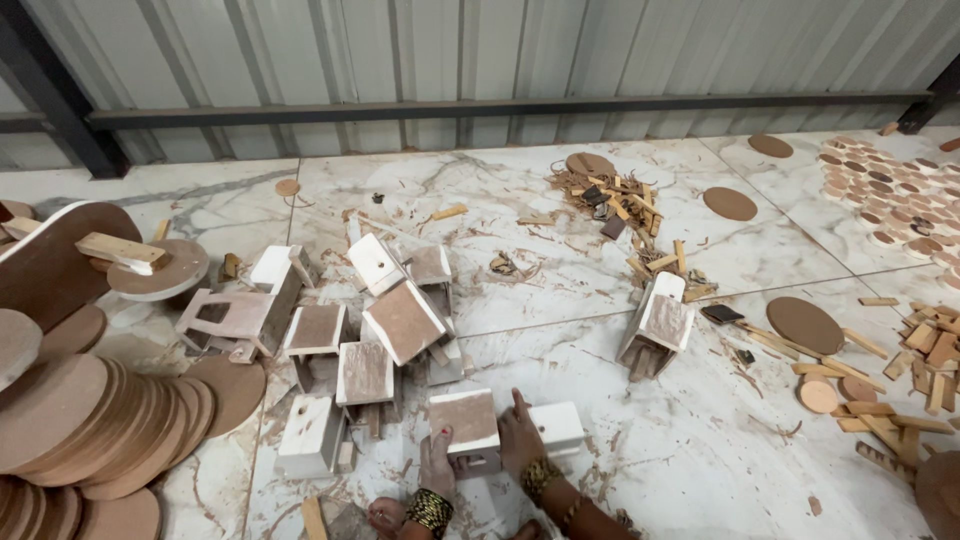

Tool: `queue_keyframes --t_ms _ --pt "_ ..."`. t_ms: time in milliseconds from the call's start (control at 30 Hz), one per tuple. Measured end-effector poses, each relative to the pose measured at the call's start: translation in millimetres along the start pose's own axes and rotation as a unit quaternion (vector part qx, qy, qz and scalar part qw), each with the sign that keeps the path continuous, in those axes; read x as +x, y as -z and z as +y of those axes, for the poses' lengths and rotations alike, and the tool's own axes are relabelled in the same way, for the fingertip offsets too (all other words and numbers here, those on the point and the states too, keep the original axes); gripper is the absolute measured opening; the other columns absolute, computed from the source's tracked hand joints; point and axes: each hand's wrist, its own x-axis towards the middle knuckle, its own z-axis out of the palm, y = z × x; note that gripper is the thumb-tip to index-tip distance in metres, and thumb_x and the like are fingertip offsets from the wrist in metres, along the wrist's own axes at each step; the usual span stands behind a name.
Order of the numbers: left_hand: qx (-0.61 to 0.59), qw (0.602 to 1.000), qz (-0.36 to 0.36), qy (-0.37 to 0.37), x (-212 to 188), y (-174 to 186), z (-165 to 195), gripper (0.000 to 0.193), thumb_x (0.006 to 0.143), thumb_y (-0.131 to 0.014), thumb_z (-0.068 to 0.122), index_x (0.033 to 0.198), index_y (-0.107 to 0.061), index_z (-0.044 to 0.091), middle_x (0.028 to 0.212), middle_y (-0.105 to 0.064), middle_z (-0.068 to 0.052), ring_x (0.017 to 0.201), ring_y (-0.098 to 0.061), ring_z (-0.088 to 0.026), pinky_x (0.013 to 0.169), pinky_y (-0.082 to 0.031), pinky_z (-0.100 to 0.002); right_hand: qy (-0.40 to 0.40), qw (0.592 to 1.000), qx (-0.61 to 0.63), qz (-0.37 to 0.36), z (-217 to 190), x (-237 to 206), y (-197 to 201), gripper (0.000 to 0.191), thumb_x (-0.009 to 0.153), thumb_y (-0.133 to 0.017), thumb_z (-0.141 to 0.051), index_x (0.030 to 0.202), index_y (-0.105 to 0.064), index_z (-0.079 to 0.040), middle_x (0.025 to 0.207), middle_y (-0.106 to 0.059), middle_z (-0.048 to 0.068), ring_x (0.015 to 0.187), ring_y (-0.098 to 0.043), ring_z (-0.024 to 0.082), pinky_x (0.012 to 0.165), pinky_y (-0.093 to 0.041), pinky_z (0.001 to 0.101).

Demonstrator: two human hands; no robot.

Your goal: The person sits on the workshop floor and sands small white wooden miniature furniture pieces one at a time, rubbing a small abrasive block over their surfaces, then sets each finished piece aside with the growing group of completed pieces.

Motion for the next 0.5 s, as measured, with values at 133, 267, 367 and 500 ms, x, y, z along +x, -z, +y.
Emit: queue_keyframes --t_ms 133,267,367,500 --pt "0.044 0.997 0.006 -0.062 1.4 -4.1 -1.5 0.044 0.096 -0.059 0.041 0.105 -0.061 -0.002 0.069 -0.064 -0.008 0.054 -0.058 -0.014 0.049 -0.047 -0.028 0.034 0.997 -0.06 -0.038 -10.2 -24.3 -0.1 0.036 0.102 -0.049 -0.022 0.119 -0.072 0.001 0.124 -0.065 0.017 0.138 -0.043 0.038 0.123 0.004 0.0629" --pt "0.061 0.996 0.036 -0.047 -0.1 -5.5 -0.2 0.042 0.094 -0.058 0.041 0.105 -0.063 0.001 0.067 -0.065 -0.009 0.053 -0.061 -0.018 0.049 -0.047 -0.03 0.064 0.993 -0.095 0.009 -12.3 -36.7 -0.1 0.047 0.099 -0.049 -0.031 0.129 -0.065 0.001 0.139 -0.057 0.022 0.144 -0.031 0.042 0.12 0.005 0.0667" --pt "0.044 0.998 0.017 -0.028 -2.5 -7.5 4.0 0.045 0.095 -0.057 0.041 0.103 -0.063 -0.002 0.063 -0.066 -0.012 0.05 -0.062 -0.021 0.048 -0.047 -0.032 0.088 0.982 -0.165 -0.016 -12.6 -42.2 -10.3 0.053 0.102 -0.046 -0.036 0.128 -0.065 0.005 0.141 -0.055 0.028 0.141 -0.035 0.047 0.118 0.0 0.0641" --pt "0.027 0.999 -0.002 -0.046 -5.3 -10.2 6.7 0.049 0.095 -0.058 0.042 0.101 -0.063 -0.006 0.066 -0.065 -0.014 0.05 -0.061 -0.021 0.047 -0.048 -0.034 0.185 0.98 -0.049 0.048 -8.7 -59.8 -38.0 0.036 0.104 -0.054 -0.02 0.115 -0.073 0.008 0.131 -0.065 0.026 0.139 -0.049 0.046 0.125 -0.012 0.0607"
